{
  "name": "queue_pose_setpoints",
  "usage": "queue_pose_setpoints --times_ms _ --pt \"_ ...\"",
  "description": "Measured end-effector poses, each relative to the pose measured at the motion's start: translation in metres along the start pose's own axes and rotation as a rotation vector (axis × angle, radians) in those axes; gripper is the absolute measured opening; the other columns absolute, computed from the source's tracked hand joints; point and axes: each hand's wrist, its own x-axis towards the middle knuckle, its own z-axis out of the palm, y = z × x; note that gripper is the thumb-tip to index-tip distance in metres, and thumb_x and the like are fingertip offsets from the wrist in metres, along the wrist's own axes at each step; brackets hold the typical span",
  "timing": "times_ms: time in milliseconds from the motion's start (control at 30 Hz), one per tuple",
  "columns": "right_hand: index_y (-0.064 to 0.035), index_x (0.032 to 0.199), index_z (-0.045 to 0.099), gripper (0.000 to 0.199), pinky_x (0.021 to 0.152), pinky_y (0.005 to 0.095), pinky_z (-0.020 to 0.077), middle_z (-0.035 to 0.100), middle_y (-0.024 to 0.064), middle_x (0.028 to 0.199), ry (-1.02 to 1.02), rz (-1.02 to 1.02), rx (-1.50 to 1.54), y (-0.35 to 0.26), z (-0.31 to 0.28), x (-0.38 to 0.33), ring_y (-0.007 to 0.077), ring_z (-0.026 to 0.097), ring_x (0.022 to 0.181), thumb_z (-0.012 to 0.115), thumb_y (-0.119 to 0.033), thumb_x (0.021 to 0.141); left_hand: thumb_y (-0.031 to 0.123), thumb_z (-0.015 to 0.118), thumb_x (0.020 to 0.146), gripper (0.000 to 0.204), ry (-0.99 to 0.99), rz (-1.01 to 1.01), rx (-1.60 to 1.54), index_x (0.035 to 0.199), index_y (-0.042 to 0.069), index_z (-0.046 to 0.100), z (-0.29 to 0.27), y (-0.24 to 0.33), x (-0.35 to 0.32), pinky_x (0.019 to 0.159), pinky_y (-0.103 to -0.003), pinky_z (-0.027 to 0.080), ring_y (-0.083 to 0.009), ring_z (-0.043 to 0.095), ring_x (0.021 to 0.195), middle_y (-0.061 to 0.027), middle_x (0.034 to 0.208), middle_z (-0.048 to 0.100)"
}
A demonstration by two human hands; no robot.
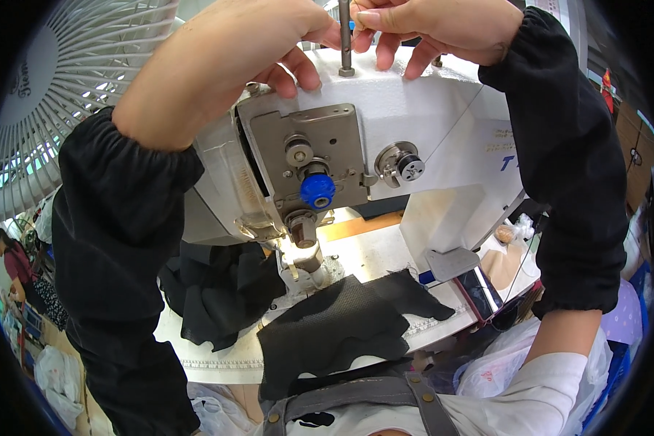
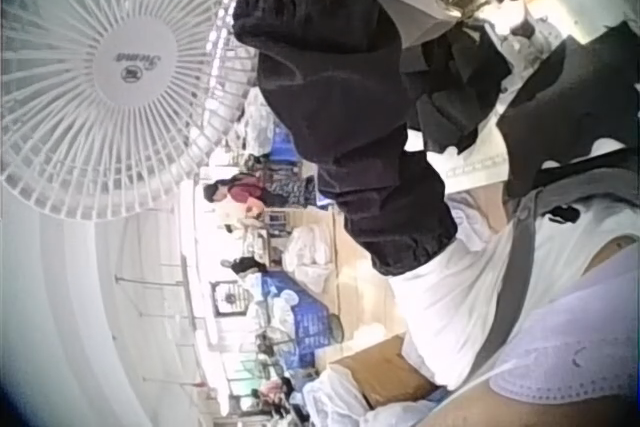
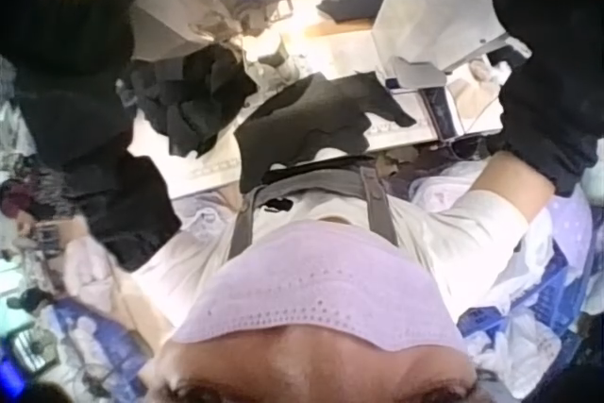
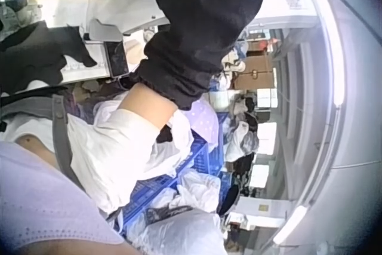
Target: Sewing pieces of black fabric together using an industrial sewing machine and then threading the machine.
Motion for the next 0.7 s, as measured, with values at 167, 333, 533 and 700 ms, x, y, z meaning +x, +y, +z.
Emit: queue_pose_setpoints --times_ms 167,333,533,700 --pt "-0.0022 0.106 0.06 0.022 0.07 0.0292 0.0595 0.061 0.0048 0.1 -0.071 -0.084 0.041 0.002 -0.001 0.0 0.0125 0.063 0.087 0.05 -0.022 0.104 0.026 0.056 0.095 0.031 -0.032 -0.013 0.023 0.102 -0.002 0.066 -0.003 -0.002 0.002 0.048 -0.02 0.045 -0.0099 0.062 0.065 -0.0076 0.088 0.065" --pt "-0.0021 0.106 0.062 0.023 0.07 0.0279 0.0593 0.063 0.0042 0.101 -0.064 -0.11 0.003 0.003 -0.001 -0.001 0.0119 0.063 0.087 0.05 -0.021 0.103 0.026 0.055 0.096 0.03 -0.006 -0.005 -0.004 0.102 0.0 0.067 -0.002 -0.005 0.001 0.049 -0.021 0.045 -0.0104 0.062 0.065 -0.0022 0.078 0.061" --pt "-0.0017 0.105 0.064 0.025 0.068 0.0252 0.0589 0.064 0.0032 0.1 -0.027 -0.043 -0.045 0.001 0.004 0.012 0.0103 0.063 0.088 0.049 -0.022 0.103 0.028 0.055 0.094 0.033 -0.054 -0.02 -0.001 0.103 -0.001 0.068 -0.001 0.01 -0.002 0.054 -0.024 0.048 -0.0114 0.062 0.066 -0.0039 0.083 0.063" --pt "-0.0015 0.106 0.063 0.025 0.069 0.025 0.0592 0.063 0.0028 0.1 -0.041 -0.085 -0.043 0.002 0.001 0.005 0.0099 0.063 0.088 0.049 -0.022 0.103 0.016 0.055 0.091 0.027 0.0 -0.293 -0.056 0.101 -0.006 0.065 0.003 0.028 -0.01 0.055 -0.026 0.049 -0.0163 0.062 0.06 -0.0134 0.075 0.065"
